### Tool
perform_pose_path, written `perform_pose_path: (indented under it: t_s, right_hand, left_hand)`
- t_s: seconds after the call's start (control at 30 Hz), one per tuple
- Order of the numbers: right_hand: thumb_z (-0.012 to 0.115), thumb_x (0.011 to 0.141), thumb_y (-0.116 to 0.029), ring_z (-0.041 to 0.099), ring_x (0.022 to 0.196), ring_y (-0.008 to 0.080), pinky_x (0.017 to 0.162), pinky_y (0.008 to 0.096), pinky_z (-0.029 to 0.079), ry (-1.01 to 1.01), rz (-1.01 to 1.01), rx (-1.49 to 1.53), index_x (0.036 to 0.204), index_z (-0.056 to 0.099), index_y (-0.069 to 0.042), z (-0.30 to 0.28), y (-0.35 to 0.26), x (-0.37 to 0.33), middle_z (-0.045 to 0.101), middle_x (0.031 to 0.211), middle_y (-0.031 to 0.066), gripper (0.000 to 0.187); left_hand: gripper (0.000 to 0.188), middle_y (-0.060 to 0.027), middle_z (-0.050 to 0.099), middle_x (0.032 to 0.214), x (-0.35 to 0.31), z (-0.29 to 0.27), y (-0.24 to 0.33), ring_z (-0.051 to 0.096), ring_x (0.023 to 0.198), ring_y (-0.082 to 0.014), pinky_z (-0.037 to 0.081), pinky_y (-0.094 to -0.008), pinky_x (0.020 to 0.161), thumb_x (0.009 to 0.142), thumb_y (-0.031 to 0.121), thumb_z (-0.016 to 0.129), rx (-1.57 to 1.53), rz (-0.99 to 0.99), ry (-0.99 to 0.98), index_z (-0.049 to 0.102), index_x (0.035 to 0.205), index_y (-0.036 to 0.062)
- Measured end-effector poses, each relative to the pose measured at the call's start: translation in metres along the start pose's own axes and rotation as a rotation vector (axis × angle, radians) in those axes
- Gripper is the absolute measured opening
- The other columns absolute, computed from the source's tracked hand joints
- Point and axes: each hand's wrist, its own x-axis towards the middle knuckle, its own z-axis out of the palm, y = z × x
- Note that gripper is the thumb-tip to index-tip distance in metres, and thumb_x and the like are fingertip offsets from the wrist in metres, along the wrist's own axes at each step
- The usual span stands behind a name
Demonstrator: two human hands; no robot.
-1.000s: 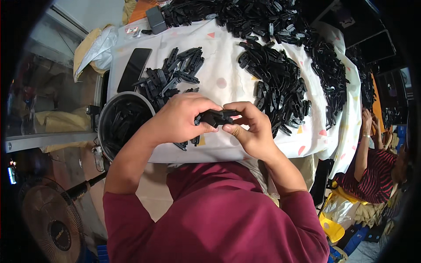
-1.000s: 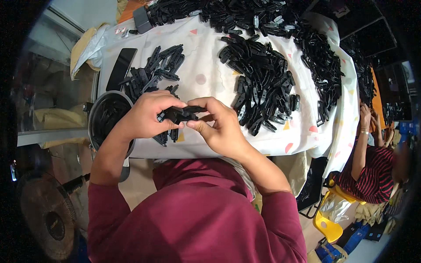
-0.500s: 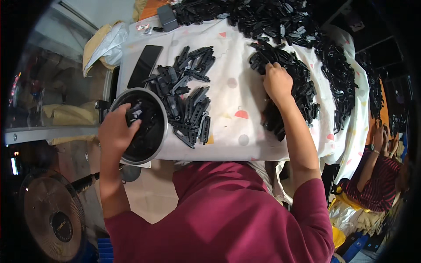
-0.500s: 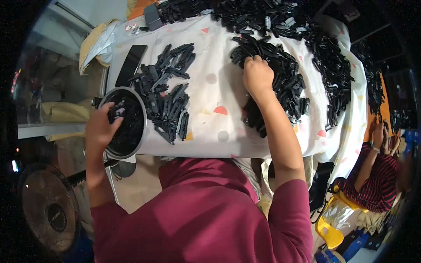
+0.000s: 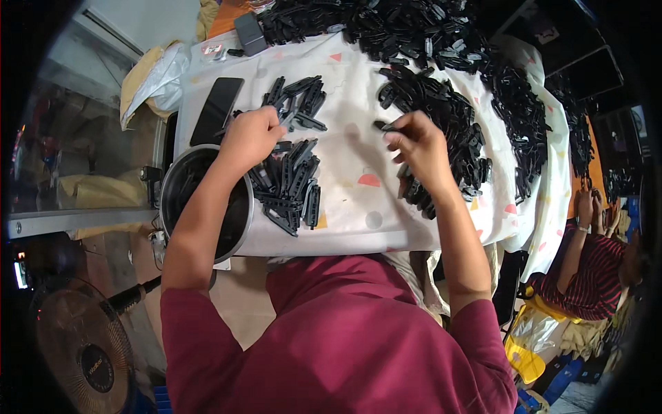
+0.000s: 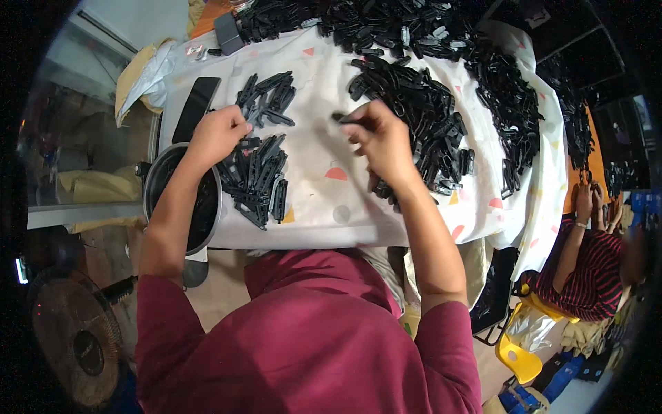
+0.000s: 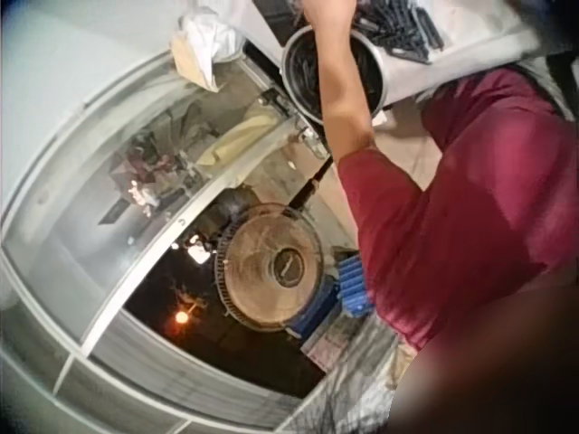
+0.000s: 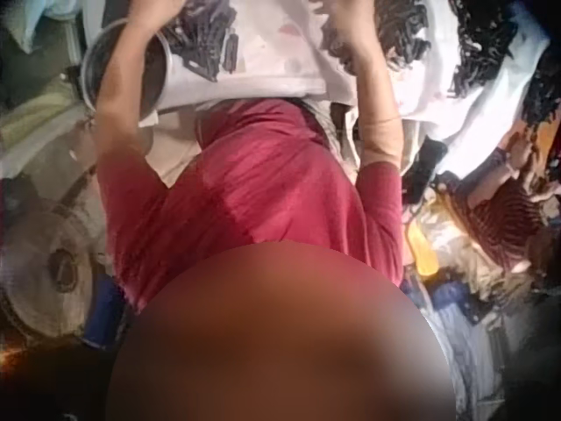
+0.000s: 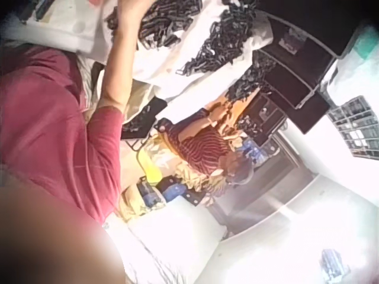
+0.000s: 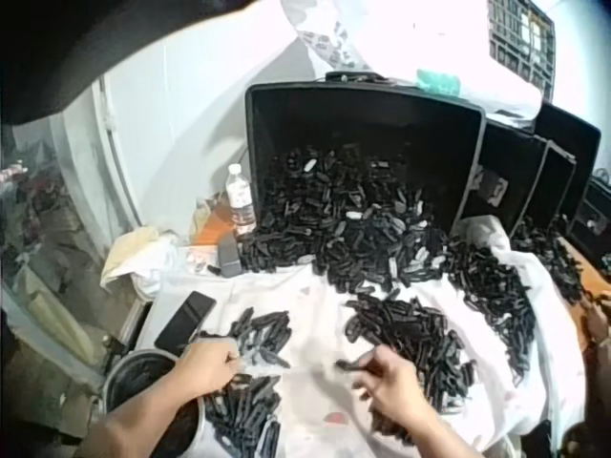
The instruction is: Assembling black plastic clips from a large pile on a table.
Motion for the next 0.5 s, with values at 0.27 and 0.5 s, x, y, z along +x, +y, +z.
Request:
perform_pose_path:
  t_s: [0.27, 0.5]
  right_hand:
    - [0.062, 0.077, 0.006, 0.06, 0.073, 0.0136, 0.063, 0.0222, 0.054, -0.078, -0.451, 0.194, 0.091, 0.063, 0.003, 0.026, -0.025, -0.034, 0.057, 0.096, 0.0103, 0.014]
    - [0.069, 0.069, 0.007, 0.059, 0.077, 0.0177, 0.058, 0.0227, 0.052, 0.145, -0.757, -0.147, 0.092, 0.06, 0.002, 0.025, -0.023, -0.044, 0.057, 0.091, 0.0112, 0.025]
  left_hand:
    - [0.031, -0.0062, 0.063, 0.098, -0.028, -0.01, 0.078, 0.057, 0.088, -0.0088, 0.046, -0.0226, 0.079, 0.085, 0.008, 0.059, -0.949, 0.179, -0.445, 0.055, 0.114, -0.0027]
    - [0.039, -0.0119, 0.064, 0.08, -0.05, -0.005, 0.091, 0.061, 0.072, -0.014, 0.047, -0.0259, 0.066, 0.076, 0.017, 0.069, -0.498, 0.456, -0.133, 0.058, 0.108, -0.0016]
